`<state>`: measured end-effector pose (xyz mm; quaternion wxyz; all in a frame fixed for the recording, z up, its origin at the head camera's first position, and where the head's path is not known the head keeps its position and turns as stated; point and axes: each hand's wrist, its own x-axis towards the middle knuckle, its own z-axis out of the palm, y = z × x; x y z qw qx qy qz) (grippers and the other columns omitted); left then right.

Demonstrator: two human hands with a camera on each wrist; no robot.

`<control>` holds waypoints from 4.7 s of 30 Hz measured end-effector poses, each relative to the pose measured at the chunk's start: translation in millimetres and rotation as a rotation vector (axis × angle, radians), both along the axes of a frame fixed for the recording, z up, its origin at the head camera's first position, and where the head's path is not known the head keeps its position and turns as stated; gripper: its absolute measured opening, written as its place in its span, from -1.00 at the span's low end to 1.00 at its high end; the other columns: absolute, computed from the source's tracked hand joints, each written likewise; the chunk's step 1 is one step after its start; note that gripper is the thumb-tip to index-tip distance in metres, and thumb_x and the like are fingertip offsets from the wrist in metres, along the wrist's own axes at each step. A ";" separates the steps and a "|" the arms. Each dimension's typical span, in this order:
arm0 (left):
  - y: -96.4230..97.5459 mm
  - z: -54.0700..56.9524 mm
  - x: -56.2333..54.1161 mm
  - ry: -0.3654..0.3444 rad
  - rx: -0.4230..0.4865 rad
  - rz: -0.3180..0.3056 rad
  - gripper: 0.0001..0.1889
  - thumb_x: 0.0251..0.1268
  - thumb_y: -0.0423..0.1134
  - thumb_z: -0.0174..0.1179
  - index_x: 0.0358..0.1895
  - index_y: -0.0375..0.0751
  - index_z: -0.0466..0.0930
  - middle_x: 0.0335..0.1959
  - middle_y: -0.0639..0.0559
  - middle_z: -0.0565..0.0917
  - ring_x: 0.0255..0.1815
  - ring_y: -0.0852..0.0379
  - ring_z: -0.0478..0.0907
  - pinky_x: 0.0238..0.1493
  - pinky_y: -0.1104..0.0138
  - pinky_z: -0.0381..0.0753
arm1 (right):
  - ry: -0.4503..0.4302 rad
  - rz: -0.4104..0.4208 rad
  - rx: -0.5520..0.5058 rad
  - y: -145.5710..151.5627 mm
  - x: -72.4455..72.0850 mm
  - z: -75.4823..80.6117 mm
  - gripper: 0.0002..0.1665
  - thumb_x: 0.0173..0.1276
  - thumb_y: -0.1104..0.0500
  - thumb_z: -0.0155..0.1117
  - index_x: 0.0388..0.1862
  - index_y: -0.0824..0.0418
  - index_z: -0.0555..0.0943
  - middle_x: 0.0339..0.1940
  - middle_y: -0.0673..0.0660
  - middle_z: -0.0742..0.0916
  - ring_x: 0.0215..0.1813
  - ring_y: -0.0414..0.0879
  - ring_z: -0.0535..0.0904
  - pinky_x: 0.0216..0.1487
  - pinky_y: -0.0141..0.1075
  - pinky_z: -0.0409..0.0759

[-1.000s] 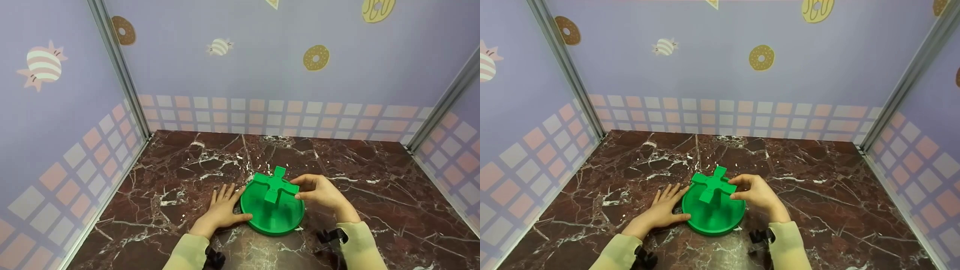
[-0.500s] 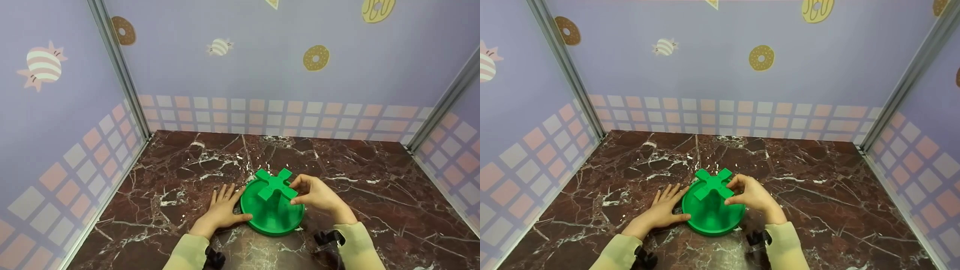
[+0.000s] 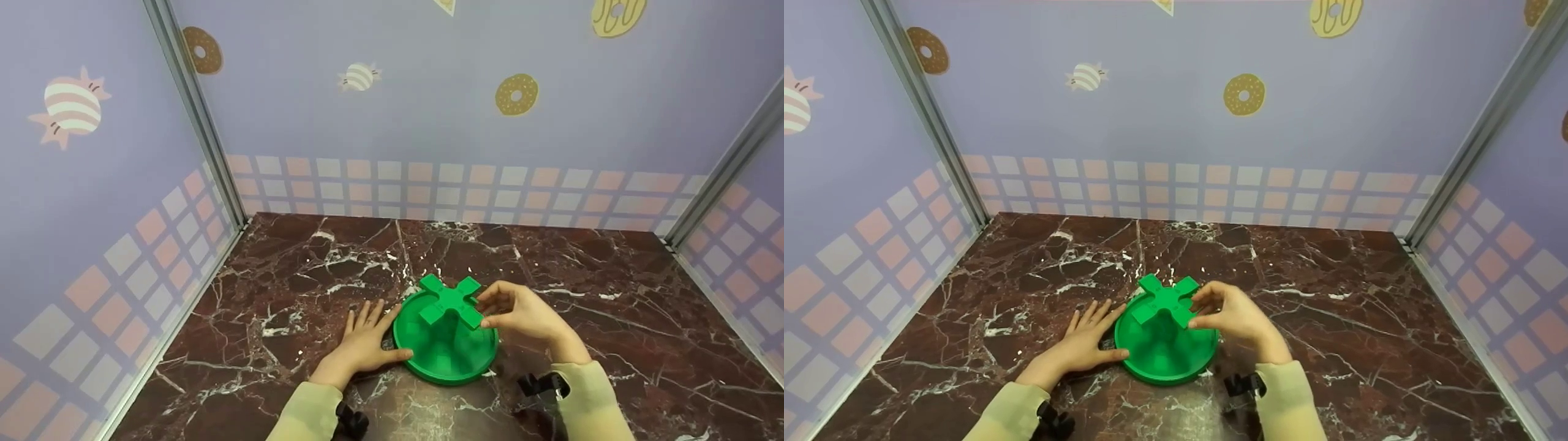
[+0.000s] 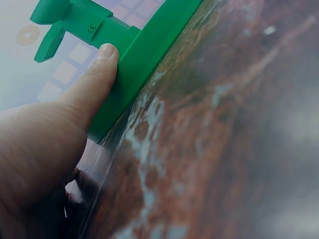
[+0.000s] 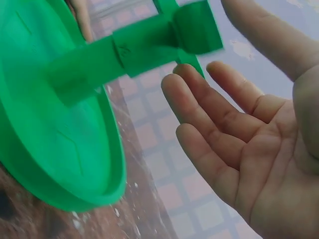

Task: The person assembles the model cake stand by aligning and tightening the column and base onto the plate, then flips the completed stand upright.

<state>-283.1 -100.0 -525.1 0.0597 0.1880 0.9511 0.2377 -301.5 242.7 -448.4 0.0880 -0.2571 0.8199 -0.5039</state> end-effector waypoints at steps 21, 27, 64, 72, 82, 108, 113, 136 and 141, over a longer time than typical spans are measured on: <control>-0.7 -0.6 -0.2 0.001 -0.001 0.001 0.08 0.21 0.49 0.21 0.69 0.08 0.02 0.71 -0.25 -0.02 0.73 -0.37 -0.22 0.63 -0.36 -0.28 | -0.048 -0.032 -0.147 -2.3 -41.5 -19.2 -0.33 0.43 0.26 0.37 0.46 0.45 0.44 0.35 0.48 0.60 -0.04 -0.31 0.75 -0.06 -0.24 0.79; -1.0 0.1 -0.6 0.000 -0.005 0.007 0.08 0.20 0.50 0.21 0.69 0.08 0.02 0.71 -0.25 -0.01 0.73 -0.37 -0.22 0.63 -0.36 -0.29 | 0.004 -0.089 -0.100 -2.5 -41.1 -21.6 -0.43 0.43 0.26 0.38 0.38 0.40 0.55 0.15 0.34 0.76 -0.23 -0.29 0.74 -0.21 -0.30 0.77; -0.3 1.1 1.2 -0.008 0.010 -0.005 0.08 0.22 0.48 0.21 0.69 0.08 0.01 0.71 -0.26 -0.03 0.73 -0.37 -0.24 0.63 -0.36 -0.32 | 0.026 -0.333 -0.146 -14.1 20.9 -25.8 -0.57 0.22 0.30 0.56 0.05 0.42 0.67 -0.01 0.36 0.79 -0.14 -0.36 0.72 -0.09 -0.45 0.71; -0.3 0.7 0.8 0.001 -0.002 -0.003 0.08 0.21 0.48 0.22 0.70 0.07 0.01 0.71 -0.26 -0.03 0.72 -0.38 -0.23 0.63 -0.37 -0.30 | -0.008 -0.447 -0.177 -30.2 35.4 -25.1 -0.58 0.13 0.37 0.60 -0.04 0.40 0.67 -0.05 0.29 0.77 -0.21 -0.28 0.71 -0.15 -0.45 0.71; -0.1 -0.5 -0.4 -0.013 -0.002 0.001 0.08 0.22 0.50 0.19 0.70 0.10 -0.01 0.72 -0.24 -0.04 0.73 -0.35 -0.25 0.63 -0.35 -0.31 | 0.018 -0.542 -0.166 -43.8 46.3 -27.0 -0.58 0.03 0.35 0.68 -0.15 0.33 0.67 -0.15 0.15 0.78 -0.12 -0.15 0.72 -0.16 -0.44 0.69; -0.1 2.2 0.3 -0.005 0.002 0.001 0.08 0.21 0.49 0.21 0.69 0.07 0.02 0.71 -0.26 -0.02 0.72 -0.37 -0.23 0.63 -0.36 -0.29 | -0.046 -0.206 -0.200 -13.6 -18.3 -17.1 -0.31 0.46 0.27 0.34 0.51 0.36 0.39 0.47 0.41 0.52 0.34 0.03 0.62 0.10 -0.38 0.70; 0.3 3.0 1.1 -0.003 0.004 -0.002 0.08 0.21 0.48 0.22 0.69 0.05 0.04 0.71 -0.27 -0.02 0.72 -0.38 -0.23 0.63 -0.36 -0.29 | -0.040 -0.066 -0.174 -13.3 -30.0 -19.6 -0.28 0.46 0.24 0.35 0.53 0.38 0.37 0.50 0.43 0.48 0.34 -0.10 0.62 0.16 -0.44 0.67; 1.2 2.0 1.2 -0.002 -0.002 0.007 0.09 0.19 0.48 0.24 0.69 0.06 0.03 0.71 -0.27 -0.01 0.72 -0.38 -0.22 0.63 -0.37 -0.29 | 0.048 -0.131 -0.143 -21.0 -36.2 -28.4 -0.43 0.37 0.34 0.41 0.33 0.44 0.55 0.26 0.49 0.65 -0.05 -0.22 0.73 -0.04 -0.44 0.71; 1.6 2.7 1.4 -0.012 -0.004 0.014 0.08 0.19 0.48 0.24 0.69 0.09 0.04 0.71 -0.25 -0.02 0.73 -0.36 -0.22 0.63 -0.36 -0.28 | 0.059 -0.158 -0.161 -23.9 -32.3 -29.7 -0.42 0.36 0.37 0.40 0.34 0.49 0.52 0.33 0.53 0.59 -0.01 -0.43 0.68 0.01 -0.50 0.68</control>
